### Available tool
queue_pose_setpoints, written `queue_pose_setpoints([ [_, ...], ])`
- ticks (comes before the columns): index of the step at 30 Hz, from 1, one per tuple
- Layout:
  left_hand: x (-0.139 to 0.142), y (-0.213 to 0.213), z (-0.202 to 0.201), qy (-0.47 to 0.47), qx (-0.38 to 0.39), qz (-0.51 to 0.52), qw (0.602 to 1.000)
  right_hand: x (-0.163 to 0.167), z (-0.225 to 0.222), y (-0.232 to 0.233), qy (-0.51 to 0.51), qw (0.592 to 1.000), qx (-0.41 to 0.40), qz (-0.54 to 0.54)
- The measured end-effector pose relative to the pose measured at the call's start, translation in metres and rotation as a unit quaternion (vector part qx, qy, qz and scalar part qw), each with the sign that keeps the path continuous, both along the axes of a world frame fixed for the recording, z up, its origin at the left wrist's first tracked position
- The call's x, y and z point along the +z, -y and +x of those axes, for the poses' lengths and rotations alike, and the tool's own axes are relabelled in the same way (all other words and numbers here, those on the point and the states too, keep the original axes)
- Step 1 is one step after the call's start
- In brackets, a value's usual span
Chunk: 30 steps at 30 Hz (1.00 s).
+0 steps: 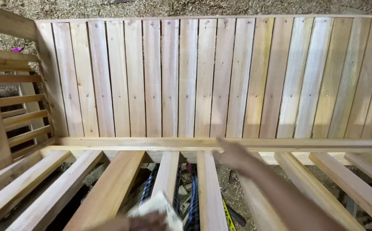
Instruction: The person sands the wooden slats and rails of a slatted wooden furniture piece using a sanding block, working along the edges and between the slats. They periodically wipe dust off the surface with a cloth and reposition around the piece to sand different sections.
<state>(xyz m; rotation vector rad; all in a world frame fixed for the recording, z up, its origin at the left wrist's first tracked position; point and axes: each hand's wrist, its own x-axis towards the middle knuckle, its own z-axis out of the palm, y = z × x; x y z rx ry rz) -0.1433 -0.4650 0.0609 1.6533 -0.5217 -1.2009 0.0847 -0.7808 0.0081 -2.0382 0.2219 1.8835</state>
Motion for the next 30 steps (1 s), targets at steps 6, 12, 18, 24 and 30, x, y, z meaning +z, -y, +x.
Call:
queue_pose_setpoints([
  [6,-0.091,0.033,0.103,-0.14,0.039,0.241,0.96,0.044,0.032,0.059,0.165,0.986,-0.002,-0.007],
  [12,-0.055,0.054,0.143,-0.186,-0.076,0.331,0.922,0.054,0.034,0.073,0.162,0.984,0.052,0.047],
  [18,0.098,0.051,0.178,-0.384,0.393,0.151,0.822,0.083,0.045,0.061,-0.018,0.95,-0.071,0.304],
  [24,0.099,0.114,0.209,-0.325,0.612,-0.04,0.72,0.121,0.035,0.026,-0.027,0.888,-0.263,0.377],
  [30,0.067,0.097,0.205,-0.101,0.393,0.173,0.898,0.114,0.023,0.001,0.036,0.923,-0.262,0.279],
])
